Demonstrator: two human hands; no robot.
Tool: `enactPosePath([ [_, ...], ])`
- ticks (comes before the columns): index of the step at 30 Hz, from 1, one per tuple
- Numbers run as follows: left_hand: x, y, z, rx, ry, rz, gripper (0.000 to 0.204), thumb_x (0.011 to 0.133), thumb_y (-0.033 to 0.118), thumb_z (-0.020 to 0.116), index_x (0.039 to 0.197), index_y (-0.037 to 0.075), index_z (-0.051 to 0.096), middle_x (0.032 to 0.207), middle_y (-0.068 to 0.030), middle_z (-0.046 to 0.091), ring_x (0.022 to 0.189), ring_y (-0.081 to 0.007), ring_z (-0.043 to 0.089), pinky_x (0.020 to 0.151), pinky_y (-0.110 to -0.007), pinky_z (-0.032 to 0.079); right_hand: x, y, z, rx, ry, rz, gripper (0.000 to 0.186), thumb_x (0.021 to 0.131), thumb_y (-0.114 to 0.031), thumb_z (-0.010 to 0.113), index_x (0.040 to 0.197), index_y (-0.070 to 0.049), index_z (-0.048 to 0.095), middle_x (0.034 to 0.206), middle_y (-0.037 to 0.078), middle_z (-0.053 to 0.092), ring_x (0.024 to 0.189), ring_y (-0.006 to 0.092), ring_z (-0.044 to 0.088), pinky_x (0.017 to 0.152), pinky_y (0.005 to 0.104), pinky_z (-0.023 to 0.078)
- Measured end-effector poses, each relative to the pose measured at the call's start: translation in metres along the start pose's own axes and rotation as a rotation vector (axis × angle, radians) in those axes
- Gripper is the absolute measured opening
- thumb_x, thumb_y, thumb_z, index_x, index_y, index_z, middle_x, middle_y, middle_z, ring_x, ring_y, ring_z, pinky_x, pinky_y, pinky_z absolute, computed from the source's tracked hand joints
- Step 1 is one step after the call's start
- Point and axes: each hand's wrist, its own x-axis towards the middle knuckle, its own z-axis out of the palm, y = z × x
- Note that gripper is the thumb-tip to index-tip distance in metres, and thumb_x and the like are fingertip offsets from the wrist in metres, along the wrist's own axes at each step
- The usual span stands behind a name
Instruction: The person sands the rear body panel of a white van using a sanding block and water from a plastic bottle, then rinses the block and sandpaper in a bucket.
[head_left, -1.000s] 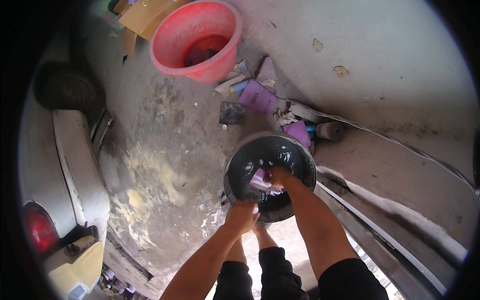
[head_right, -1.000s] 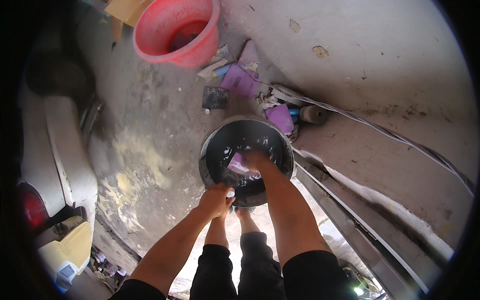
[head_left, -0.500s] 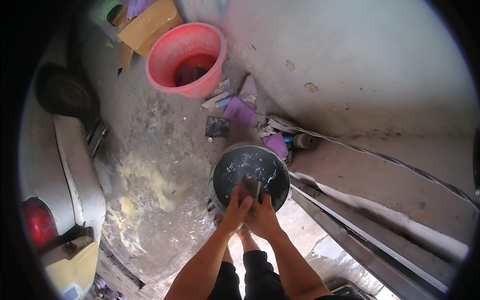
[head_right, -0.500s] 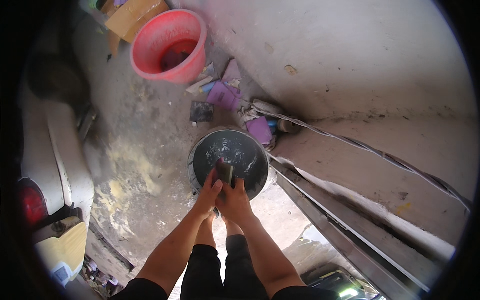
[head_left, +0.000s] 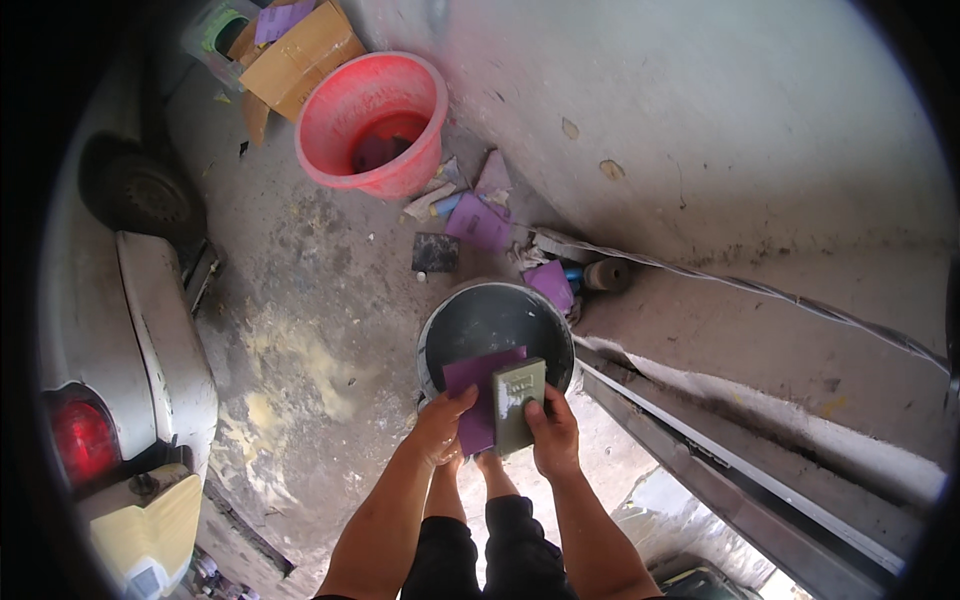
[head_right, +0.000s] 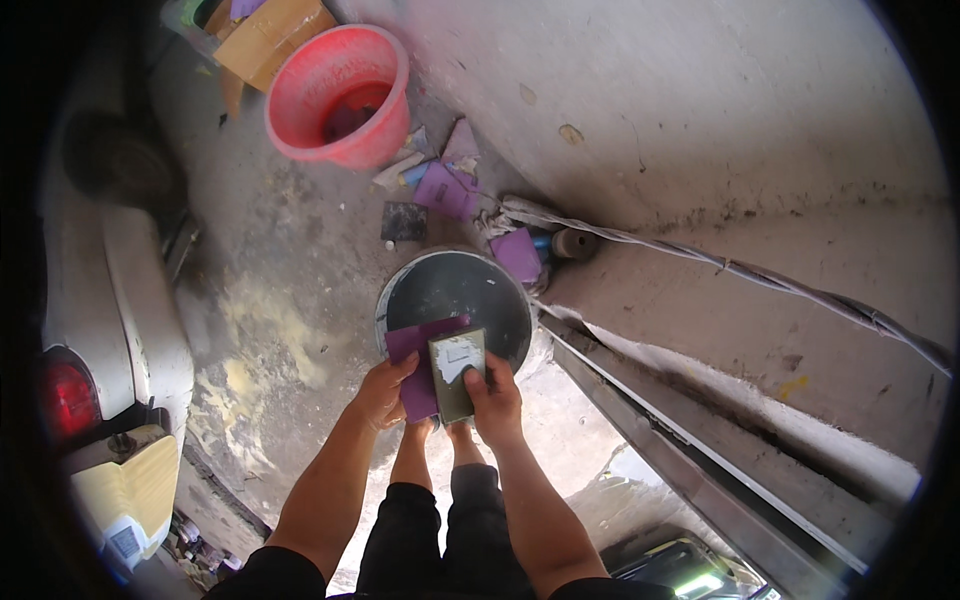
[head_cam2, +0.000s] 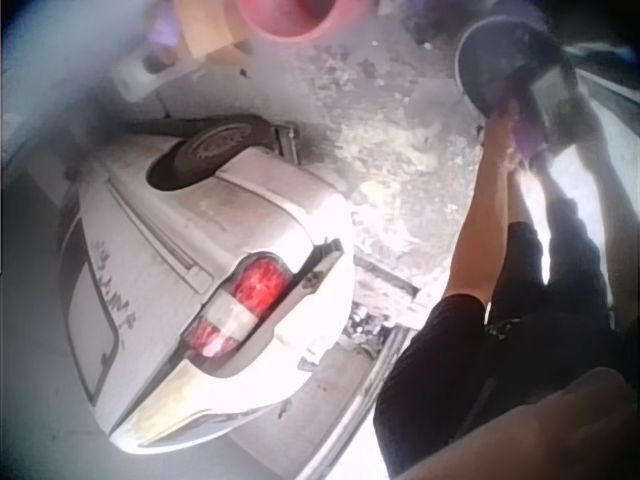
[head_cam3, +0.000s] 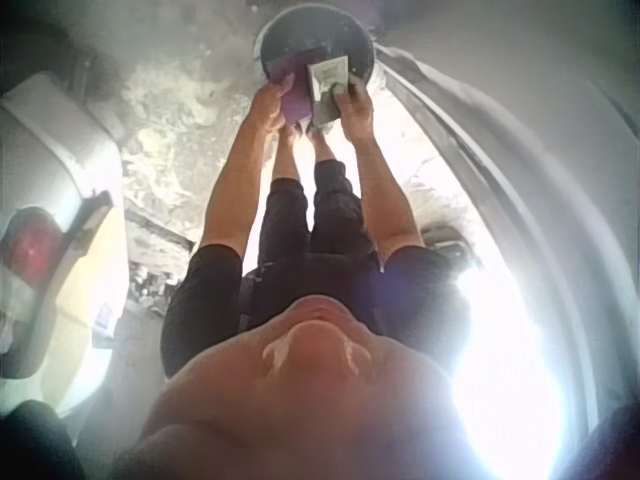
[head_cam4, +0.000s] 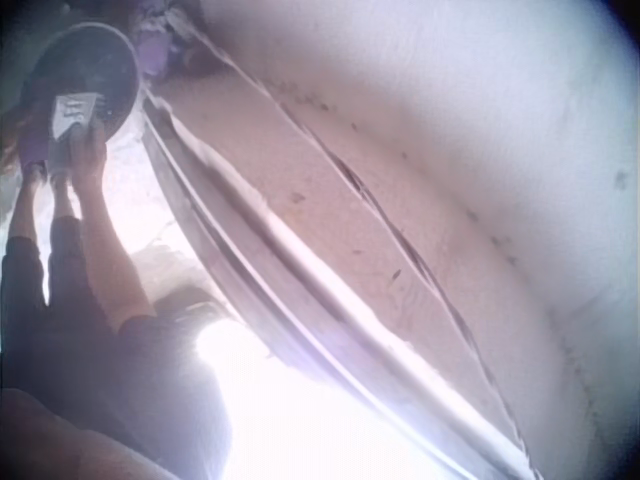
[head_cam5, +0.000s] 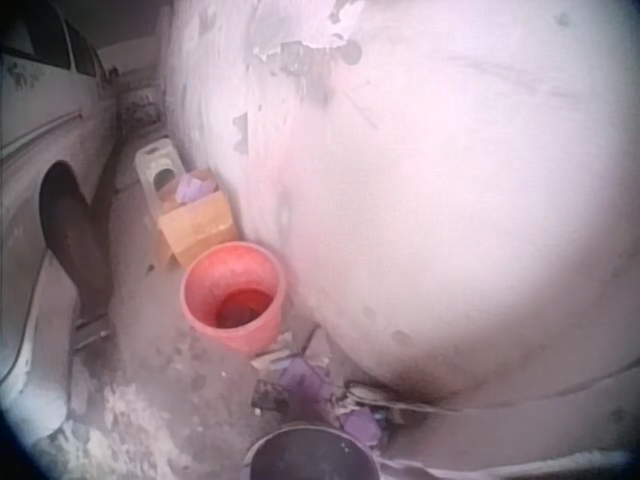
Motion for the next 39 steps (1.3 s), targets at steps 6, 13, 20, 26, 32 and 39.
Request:
enactPosePath([
  [6,-0.014,0.005,0.013,-0.129,-0.153,0.01,0.035,0.1,0.016,0.049,0.131,-0.001,0.048,0.124,-0.0131,0.057,0.114,-0.022,0.055,0.1,-0.036,0.045,0.001,-0.012,0.019,-0.254,0.025,-0.25,0.037,0.094,-0.022,0.061,0.126,-0.003,0.056,0.117,0.012,0.048,0.111,0.0232,0.049,0.096,0.0327,0.039],
  [13,-0.016,0.003,0.017,-0.107,-0.085,0.024,0.035,0.101,0.019,0.047,0.13,-0.001,0.049,0.124,-0.0124,0.057,0.113,-0.0215,0.056,0.099,-0.035,0.046,0.001,-0.02,0.023,-0.303,0.031,-0.262,0.039,0.095,-0.023,0.058,0.126,-0.001,0.055,0.12,0.013,0.048,0.112,0.0223,0.048,0.097,0.0324,0.037],
  [20,-0.008,-0.002,0.005,-0.043,-0.142,0.04,0.038,0.102,0.022,0.043,0.136,0.003,0.042,0.132,-0.0117,0.052,0.121,-0.0229,0.052,0.103,-0.039,0.044,0.003,-0.021,0.025,-0.388,0.026,-0.285,0.039,0.093,-0.017,0.06,0.128,0.0,0.055,0.116,0.015,0.047,0.108,0.0252,0.05,0.093,0.032,0.04],
  [26,-0.007,-0.002,0.009,0.013,-0.096,0.005,0.041,0.1,0.023,0.048,0.136,0.002,0.043,0.131,-0.0113,0.053,0.118,-0.022,0.053,0.1,-0.038,0.045,0.006,-0.019,0.024,-0.457,0.047,-0.277,0.039,0.09,-0.013,0.061,0.127,0.0,0.056,0.117,0.017,0.048,0.107,0.028,0.05,0.092,0.0336,0.041],
  [32,-0.017,0.009,0.008,0.338,-0.185,0.079,0.055,0.087,0.02,0.07,0.132,0.001,0.046,0.123,-0.0104,0.057,0.111,-0.0203,0.056,0.093,-0.035,0.048,0.007,-0.026,0.031,-0.582,0.104,-0.182,0.054,0.086,-0.007,0.066,0.135,0.001,0.044,0.117,0.016,0.052,0.111,0.0253,0.051,0.092,0.0338,0.043],
  [39,-0.012,-0.013,-0.019,0.285,-0.17,0.056,0.05,0.09,0.022,0.067,0.13,0.0,0.047,0.121,-0.0104,0.058,0.11,-0.0181,0.056,0.092,-0.034,0.047,0.006,0.002,0.015,-0.252,-0.046,0.236,0.042,0.086,-0.006,0.066,0.124,0.002,0.05,0.108,0.008,0.061,0.099,0.0127,0.058,0.085,0.0282,0.049],
])
